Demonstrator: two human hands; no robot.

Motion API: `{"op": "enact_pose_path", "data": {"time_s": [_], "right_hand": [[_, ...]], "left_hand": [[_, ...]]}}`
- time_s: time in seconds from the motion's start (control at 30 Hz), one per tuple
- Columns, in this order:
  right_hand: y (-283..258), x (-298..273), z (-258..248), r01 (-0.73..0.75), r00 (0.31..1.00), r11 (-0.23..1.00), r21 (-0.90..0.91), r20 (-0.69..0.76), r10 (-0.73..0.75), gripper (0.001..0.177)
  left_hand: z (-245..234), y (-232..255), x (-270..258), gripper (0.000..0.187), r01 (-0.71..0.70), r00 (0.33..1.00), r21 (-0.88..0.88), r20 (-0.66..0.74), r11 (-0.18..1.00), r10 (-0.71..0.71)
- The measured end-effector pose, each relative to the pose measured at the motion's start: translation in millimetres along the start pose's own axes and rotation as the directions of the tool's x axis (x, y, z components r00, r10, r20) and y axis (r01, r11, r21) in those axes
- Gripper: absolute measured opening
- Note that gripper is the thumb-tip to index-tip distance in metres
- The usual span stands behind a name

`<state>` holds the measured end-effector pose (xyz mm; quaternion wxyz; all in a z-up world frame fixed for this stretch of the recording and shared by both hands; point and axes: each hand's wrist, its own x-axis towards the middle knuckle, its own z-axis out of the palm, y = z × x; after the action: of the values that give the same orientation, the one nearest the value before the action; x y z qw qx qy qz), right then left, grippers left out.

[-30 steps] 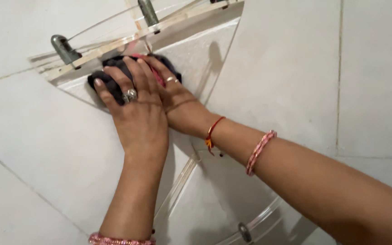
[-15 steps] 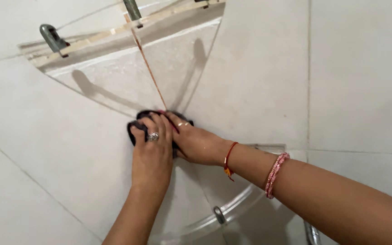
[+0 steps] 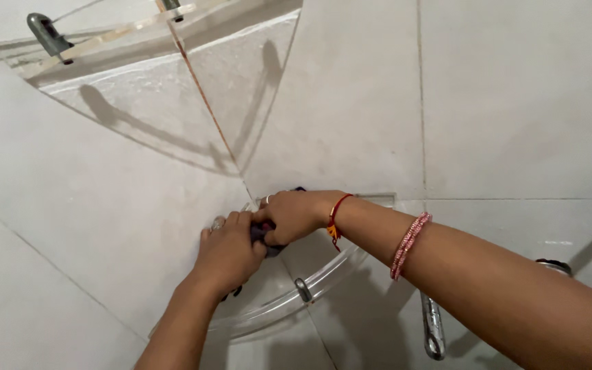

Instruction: The person wipes down glass corner shelves in a shower using a cloth, reaching multiple tiers and cleaning both the glass surfaces and the metal supports.

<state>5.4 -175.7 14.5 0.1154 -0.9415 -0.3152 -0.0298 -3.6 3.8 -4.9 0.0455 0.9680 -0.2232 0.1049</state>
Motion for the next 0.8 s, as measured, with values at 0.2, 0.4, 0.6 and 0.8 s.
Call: {"op": "enact_pose_path", "data": {"time_s": [0.2,0.4,0.6,0.8], "right_hand": [[-19,-25,-10,-0.007,0.998,0.995,0.102,0.058,0.001,0.057],[-51,-46,-22,-0.055,0.991,0.984,0.172,0.133,0.033,0.044],[-78,-30,4,0.096,0.994,0.969,0.229,0.036,-0.107,0.038],[-73,11,27,0.069,0.997,0.971,0.230,-0.043,-0.061,0.035]], "left_hand": [[-14,2,-25,0.053,0.049,0.985,-0.153,0.173,0.987,-0.022],[-64,17,-69,0.045,0.100,0.965,-0.181,0.258,0.978,-0.051],[-76,11,-87,0.032,0.123,0.960,0.202,0.224,0.972,-0.168],[-43,-12,-61,0.026,0.226,0.965,0.196,0.091,0.954,-0.247]]}}
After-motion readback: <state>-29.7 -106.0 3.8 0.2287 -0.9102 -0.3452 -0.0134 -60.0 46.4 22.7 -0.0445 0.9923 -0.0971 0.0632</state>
